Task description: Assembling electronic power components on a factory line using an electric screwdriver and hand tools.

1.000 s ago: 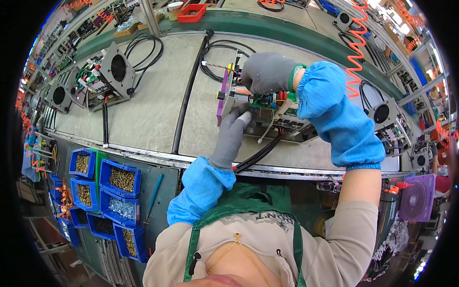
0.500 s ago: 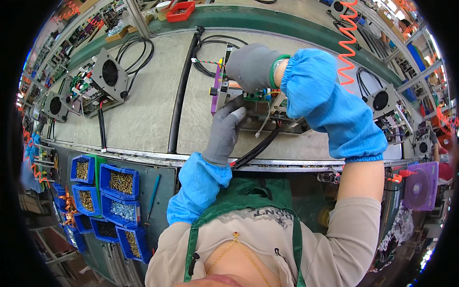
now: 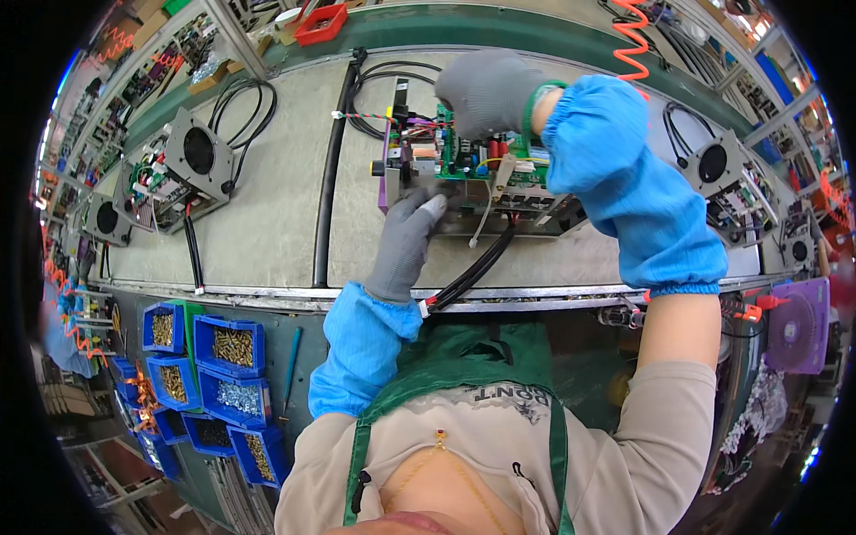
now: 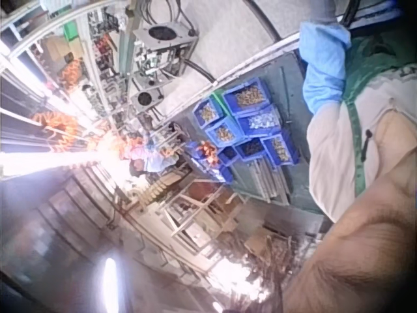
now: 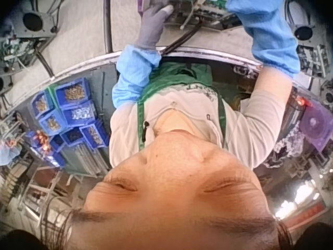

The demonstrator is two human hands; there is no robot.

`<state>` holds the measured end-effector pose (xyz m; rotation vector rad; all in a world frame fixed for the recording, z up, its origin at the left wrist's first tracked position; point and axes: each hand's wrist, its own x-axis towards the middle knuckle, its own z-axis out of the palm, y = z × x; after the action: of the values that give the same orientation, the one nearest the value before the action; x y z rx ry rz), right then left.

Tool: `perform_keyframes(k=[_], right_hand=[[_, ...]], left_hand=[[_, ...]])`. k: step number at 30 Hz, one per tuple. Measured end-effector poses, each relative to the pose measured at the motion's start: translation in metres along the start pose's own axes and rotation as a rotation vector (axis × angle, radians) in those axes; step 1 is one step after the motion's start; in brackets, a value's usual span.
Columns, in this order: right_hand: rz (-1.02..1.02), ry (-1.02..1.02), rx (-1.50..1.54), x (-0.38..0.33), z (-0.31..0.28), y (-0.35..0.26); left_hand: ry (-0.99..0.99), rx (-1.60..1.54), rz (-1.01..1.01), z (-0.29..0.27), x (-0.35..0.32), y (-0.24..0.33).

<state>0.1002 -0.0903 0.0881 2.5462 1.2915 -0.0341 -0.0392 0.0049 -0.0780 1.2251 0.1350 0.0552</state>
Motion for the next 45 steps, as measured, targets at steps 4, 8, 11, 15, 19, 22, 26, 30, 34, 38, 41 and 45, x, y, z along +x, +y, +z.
perform_keyframes(k=[4, 8, 11, 15, 19, 22, 26, 30, 34, 38, 41, 45], right_hand=[[-0.062, 0.118, -0.031, 0.002, 0.009, -0.002], [-0.117, 0.253, -0.155, 0.004, 0.009, -0.007], [-0.128, 0.28, 0.062, -0.007, 0.001, -0.016], [-0.059, -0.124, 1.223, -0.028, -0.007, -0.028], [-0.03, -0.11, 1.365, -0.031, 0.01, -0.026], [0.016, -0.083, 1.411, -0.027, 0.021, -0.03], [0.04, -0.091, 1.394, -0.028, 0.027, -0.029], [-0.367, 0.184, 0.834, -0.023, 0.04, -0.009], [-0.423, 0.026, 0.748, -0.022, 0.037, -0.012], [-0.367, -0.034, 0.918, -0.024, 0.037, -0.011], [-0.26, 0.106, 0.884, -0.024, 0.033, -0.015], [-0.155, 0.072, 0.151, -0.016, 0.023, -0.027]], left_hand=[[0.021, 0.11, -0.058, 0.006, -0.015, 0.006], [0.025, 0.197, 0.021, 0.009, -0.027, 0.008], [0.042, 0.259, 0.044, 0.01, -0.032, 0.013], [0.038, 0.021, 0.082, 0.024, -0.038, 0.03], [0.019, -0.052, 0.086, 0.019, -0.035, 0.016], [0.056, -0.092, 0.08, 0.013, -0.027, 0.009], [0.18, -0.145, 0.129, 0.017, -0.021, 0.008], [0.157, -0.33, 0.114, 0.014, -0.019, 0.008], [0.054, -0.687, -0.004, 0.016, -0.013, 0.01], [-0.155, -0.91, -0.006, 0.01, -0.012, 0.003], [-0.038, -0.524, -0.069, 0.002, -0.013, 0.008], [0.105, -0.118, 0.059, 0.006, -0.016, 0.005]])
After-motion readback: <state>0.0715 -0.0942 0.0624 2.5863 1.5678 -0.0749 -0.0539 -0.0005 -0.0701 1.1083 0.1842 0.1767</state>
